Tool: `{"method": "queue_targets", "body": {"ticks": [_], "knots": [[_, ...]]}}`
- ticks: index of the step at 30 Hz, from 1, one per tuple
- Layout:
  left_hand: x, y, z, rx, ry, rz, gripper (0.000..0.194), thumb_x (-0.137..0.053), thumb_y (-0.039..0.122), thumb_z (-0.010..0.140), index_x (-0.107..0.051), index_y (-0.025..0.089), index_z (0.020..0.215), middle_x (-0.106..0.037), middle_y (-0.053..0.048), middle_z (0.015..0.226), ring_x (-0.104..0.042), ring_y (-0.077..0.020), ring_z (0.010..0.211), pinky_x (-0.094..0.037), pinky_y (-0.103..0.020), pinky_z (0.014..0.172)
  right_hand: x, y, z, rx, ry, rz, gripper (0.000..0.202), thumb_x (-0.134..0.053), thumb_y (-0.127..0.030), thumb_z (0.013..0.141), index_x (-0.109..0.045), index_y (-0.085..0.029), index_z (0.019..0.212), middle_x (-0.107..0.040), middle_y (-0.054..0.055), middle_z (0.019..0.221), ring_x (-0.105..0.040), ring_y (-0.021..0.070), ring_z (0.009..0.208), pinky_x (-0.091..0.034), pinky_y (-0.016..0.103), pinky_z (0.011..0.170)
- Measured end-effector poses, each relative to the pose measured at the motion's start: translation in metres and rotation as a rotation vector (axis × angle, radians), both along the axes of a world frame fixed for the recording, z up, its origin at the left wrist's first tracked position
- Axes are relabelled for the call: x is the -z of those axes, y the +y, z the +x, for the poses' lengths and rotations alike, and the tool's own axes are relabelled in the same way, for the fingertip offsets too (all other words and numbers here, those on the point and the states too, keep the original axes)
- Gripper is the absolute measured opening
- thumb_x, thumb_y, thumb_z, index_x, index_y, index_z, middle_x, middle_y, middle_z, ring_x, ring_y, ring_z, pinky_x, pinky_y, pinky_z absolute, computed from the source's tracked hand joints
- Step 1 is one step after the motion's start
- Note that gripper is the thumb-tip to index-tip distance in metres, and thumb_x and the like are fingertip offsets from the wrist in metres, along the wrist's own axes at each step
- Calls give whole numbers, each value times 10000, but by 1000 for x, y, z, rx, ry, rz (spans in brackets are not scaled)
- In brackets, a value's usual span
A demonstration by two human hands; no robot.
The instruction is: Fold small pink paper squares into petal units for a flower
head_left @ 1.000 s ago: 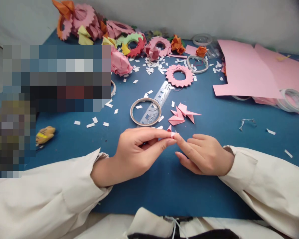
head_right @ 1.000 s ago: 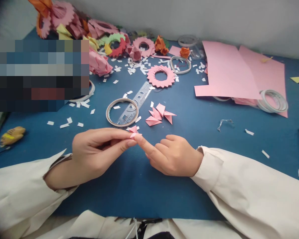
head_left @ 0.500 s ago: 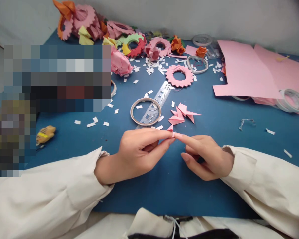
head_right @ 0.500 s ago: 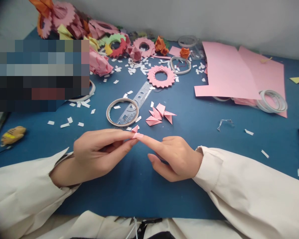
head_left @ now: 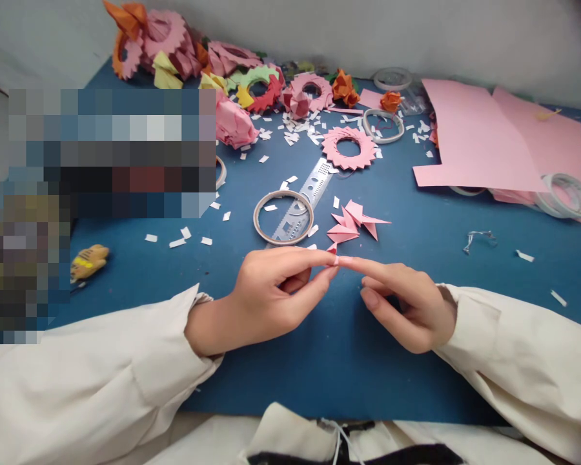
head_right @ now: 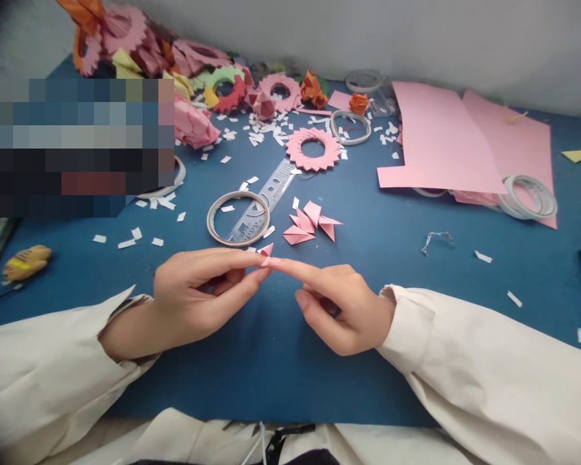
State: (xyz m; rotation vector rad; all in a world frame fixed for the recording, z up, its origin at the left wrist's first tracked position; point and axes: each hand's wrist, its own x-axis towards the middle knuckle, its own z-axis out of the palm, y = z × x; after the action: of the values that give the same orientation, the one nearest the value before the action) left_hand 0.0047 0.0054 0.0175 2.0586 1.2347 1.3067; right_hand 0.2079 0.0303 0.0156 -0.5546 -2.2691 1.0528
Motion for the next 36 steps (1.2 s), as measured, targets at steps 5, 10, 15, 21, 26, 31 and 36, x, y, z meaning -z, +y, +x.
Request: {"method": "queue_targets", "body": {"ticks": [5, 10, 15, 21, 26, 31, 36], "knots": [[-1, 0, 1, -6, -108, -144, 135, -673, 166, 748, -703, 100, 862, -432, 74, 447, -303, -31, 405, -271, -147, 365, 5, 1, 1, -69, -31, 57, 596, -383, -56, 841, -236, -118, 1415, -351, -96, 508, -294, 83, 434, -296, 217, 474], [0, 2, 4, -50, -164, -225, 80, -671, 168, 756, -711, 119, 805, -595, 33, 530, -344, -22, 402, -268, -138, 345, 11, 2, 2, -147, -54, 61, 631, -380, -111, 859, -128, -95, 1437, -417, -88, 525, -350, 90, 455, -319, 219, 493], [1, 2, 4, -60, -155, -196, 76, -666, 161, 757, -708, 120, 806, -498, 64, 456, -321, -20, 392, -260, -134, 343, 11, 2, 2, -153, -57, 73, 624, -379, -115, 860, -133, -75, 1432, -397, -92, 522, -341, 94, 449, -314, 221, 488], [1, 1, 3, -49, -104, -137, 79, -660, 163, 766, -703, 119, 816, -522, 56, 486, -335, -21, 405, -272, -137, 357, 8, 2, 1, -122, -26, 102, 594, -375, -105, 858, -193, -75, 1423, -408, -86, 515, -364, 94, 449, -333, 218, 497], [3, 2, 2, -35, -69, -77, 78, -658, 161, 772, -700, 126, 827, -580, 43, 525, -372, -25, 406, -320, -139, 385, 8, 2, 2, -106, -24, 108, 591, -373, -111, 857, -213, -91, 1426, -411, -76, 522, -368, 96, 453, -336, 228, 497], [3, 2, 1, -7, -2, 25, 49, -662, 140, 772, -685, 124, 813, -630, 31, 582, -404, -23, 425, -346, -130, 412, 7, 2, 2, -66, 10, 112, 556, -375, -134, 852, -292, -101, 1401, -449, -59, 531, -398, 97, 471, -358, 233, 513], [1, 0, 0, 20, 41, 79, 49, -657, 114, 775, -679, 114, 819, -624, 31, 584, -423, -26, 452, -389, -125, 472, 6, 1, 3, -42, 25, 119, 519, -372, -151, 853, -355, -119, 1371, -468, -44, 536, -417, 99, 473, -363, 237, 508]]}}
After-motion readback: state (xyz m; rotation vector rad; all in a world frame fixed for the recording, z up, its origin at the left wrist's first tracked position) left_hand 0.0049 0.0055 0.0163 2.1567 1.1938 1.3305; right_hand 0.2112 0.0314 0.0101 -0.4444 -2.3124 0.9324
